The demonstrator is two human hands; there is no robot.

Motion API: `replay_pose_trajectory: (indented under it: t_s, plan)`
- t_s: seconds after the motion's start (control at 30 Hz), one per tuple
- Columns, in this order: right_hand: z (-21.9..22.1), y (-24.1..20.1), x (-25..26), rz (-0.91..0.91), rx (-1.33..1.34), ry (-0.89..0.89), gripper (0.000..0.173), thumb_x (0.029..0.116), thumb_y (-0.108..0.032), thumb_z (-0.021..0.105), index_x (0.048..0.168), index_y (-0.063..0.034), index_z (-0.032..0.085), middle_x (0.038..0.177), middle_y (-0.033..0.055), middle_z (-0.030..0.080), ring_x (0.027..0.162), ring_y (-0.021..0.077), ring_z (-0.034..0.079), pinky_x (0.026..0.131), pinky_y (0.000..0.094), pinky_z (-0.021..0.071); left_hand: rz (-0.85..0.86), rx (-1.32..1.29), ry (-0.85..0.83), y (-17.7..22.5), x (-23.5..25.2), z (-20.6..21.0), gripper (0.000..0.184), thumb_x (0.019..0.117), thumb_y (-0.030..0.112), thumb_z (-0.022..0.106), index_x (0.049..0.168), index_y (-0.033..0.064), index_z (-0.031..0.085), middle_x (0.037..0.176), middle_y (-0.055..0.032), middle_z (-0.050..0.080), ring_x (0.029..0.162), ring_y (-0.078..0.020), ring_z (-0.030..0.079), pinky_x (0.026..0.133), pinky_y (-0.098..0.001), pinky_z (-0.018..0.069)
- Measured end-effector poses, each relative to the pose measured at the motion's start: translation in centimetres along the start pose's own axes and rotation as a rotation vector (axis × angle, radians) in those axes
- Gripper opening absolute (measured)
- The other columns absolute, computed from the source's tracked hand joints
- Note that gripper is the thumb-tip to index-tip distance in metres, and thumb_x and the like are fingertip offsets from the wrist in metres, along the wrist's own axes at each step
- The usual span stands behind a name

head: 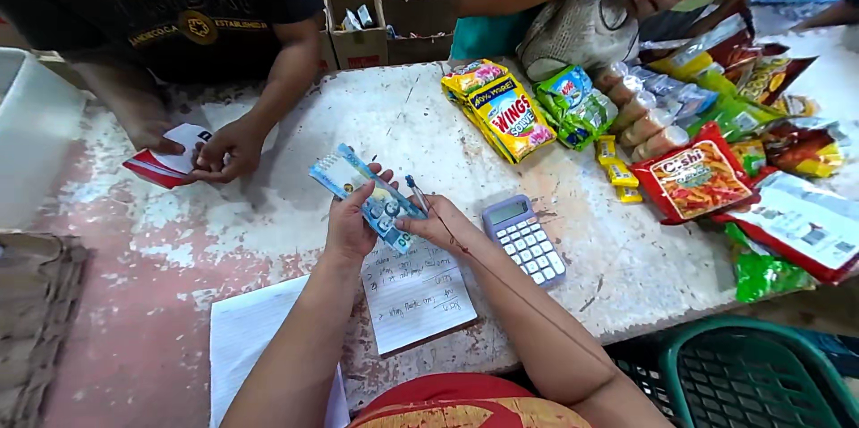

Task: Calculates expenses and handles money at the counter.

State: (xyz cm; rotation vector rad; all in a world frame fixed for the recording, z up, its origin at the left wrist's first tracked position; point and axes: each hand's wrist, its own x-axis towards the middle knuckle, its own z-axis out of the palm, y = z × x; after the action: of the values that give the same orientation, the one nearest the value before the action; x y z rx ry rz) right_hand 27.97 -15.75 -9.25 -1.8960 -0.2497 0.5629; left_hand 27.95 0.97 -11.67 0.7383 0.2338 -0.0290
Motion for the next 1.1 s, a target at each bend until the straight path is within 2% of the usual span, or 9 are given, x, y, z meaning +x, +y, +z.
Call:
replay_pose_trajectory:
  t_s: [0.17,0.3,0.37,0.43,0.57,0.63,0.7,0.93,1.1]
  plan:
    - [-0.1,-0.4,-0.4,-0.068,-0.162,0.092,0.02,0.1008,-0.019,0.067,0.106,-0.0003,0.07,0.078,0.0087,0.062,0.064,0.0138,0.054,0.062,0.0332,0.0473,0.108,-0.145,0.223,0.3,1.0,0.0,0.055,0.1089,0.006,0.038,0.153,0.0341,0.022,0.116,-0.006,0.067,0.094,-0.02,0.072,0.083,-0.036,0.0613]
    - [-1.1,-1.3,-1.6,-0.256,0.373,0.356,0.041,0.1118,-0.019,0.03,0.117,-0.0008,0.067,0.083,-0.0008,0.068,0.059,0.0012,0.052,0.055,0.0189,0.0459,0.102,-0.22,0.174,0.9,1.7,-1.3,0.03,0.1134,0.029,0.026,0.139,0.03,0.041,0.096,-0.0017,0.066,0.077,-0.0136,0.069,0.07,-0.0295,0.0601]
    - [-1.2,-1.6,-3.6,-0.259,0.655,0.202,0.067,0.1092,-0.044,0.005,0.113,-0.013,0.064,0.097,-0.0008,0.07,0.075,0.0068,0.064,0.068,0.0239,0.0548,0.064,-0.252,0.091,1.0,2.2,-1.8,0.033,0.1131,0.035,0.021,0.134,0.0257,0.045,0.094,-0.0026,0.067,0.076,-0.0155,0.07,0.068,-0.0314,0.061]
    - [0.7,-0.4,-5.9,-0.199,0.664,0.04,0.078,0.1049,-0.058,0.001,0.1,-0.0146,0.065,0.092,0.0004,0.073,0.079,0.0127,0.07,0.074,0.0316,0.0598,-0.011,-0.255,0.065,1.0,2.1,-1.6,0.034,0.1128,0.036,0.022,0.132,0.0229,0.046,0.094,-0.0034,0.066,0.077,-0.0168,0.07,0.068,-0.0321,0.0609]
    - [5.7,2.3,-10.4,-0.169,0.383,-0.09,0.038,0.1106,-0.021,0.033,0.103,-0.0025,0.065,0.092,-0.0009,0.072,0.082,0.0077,0.069,0.077,0.0283,0.0585,-0.113,-0.25,0.03,0.8,1.9,-1.2,0.033,0.1121,0.037,0.026,0.128,0.019,0.049,0.087,-0.0035,0.066,0.075,-0.016,0.069,0.068,-0.0318,0.0602]
    - [7.0,2.9,-10.7,-0.218,0.251,0.016,0.013,0.1002,-0.012,0.061,0.098,-0.0002,0.067,0.084,-0.0027,0.071,0.077,0.003,0.067,0.073,0.0235,0.0577,-0.148,-0.258,0.001,0.8,1.7,-1.1,0.034,0.1117,0.037,0.027,0.125,0.0181,0.05,0.085,-0.0033,0.064,0.073,-0.0155,0.068,0.067,-0.0313,0.0597]
    - [7.6,3.3,-9.9,-0.246,0.133,0.135,0.017,0.0915,-0.016,0.073,0.085,-0.0048,0.063,0.071,-0.0074,0.064,0.062,-0.0031,0.059,0.06,0.0162,0.0505,-0.169,-0.275,-0.026,0.8,1.7,-1.1,0.033,0.1113,0.038,0.028,0.123,0.0181,0.052,0.085,-0.0033,0.064,0.074,-0.0156,0.068,0.067,-0.0312,0.0596]
    - [9.3,3.9,-9.4,-0.232,-0.061,0.242,0.035,0.0886,-0.018,0.073,0.062,-0.0129,0.051,0.058,-0.0095,0.049,0.053,-0.0036,0.043,0.052,0.0178,0.0356,-0.187,-0.339,0.003,1.0,1.9,-0.9,0.03,0.1106,0.037,0.034,0.116,0.0136,0.052,0.085,-0.0052,0.066,0.074,-0.0167,0.07,0.069,-0.0322,0.061]
    - [10.0,4.8,-9.5,-0.415,-0.153,0.287,0.035,0.0888,-0.008,0.065,0.058,-0.0069,0.049,0.058,-0.0022,0.049,0.056,0.0008,0.046,0.053,0.0187,0.0368,-0.168,-0.316,0.036,1.0,1.8,-0.5,0.032,0.1119,0.031,0.028,0.136,0.0167,0.043,0.09,-0.0074,0.065,0.077,-0.0191,0.07,0.07,-0.0338,0.0607]
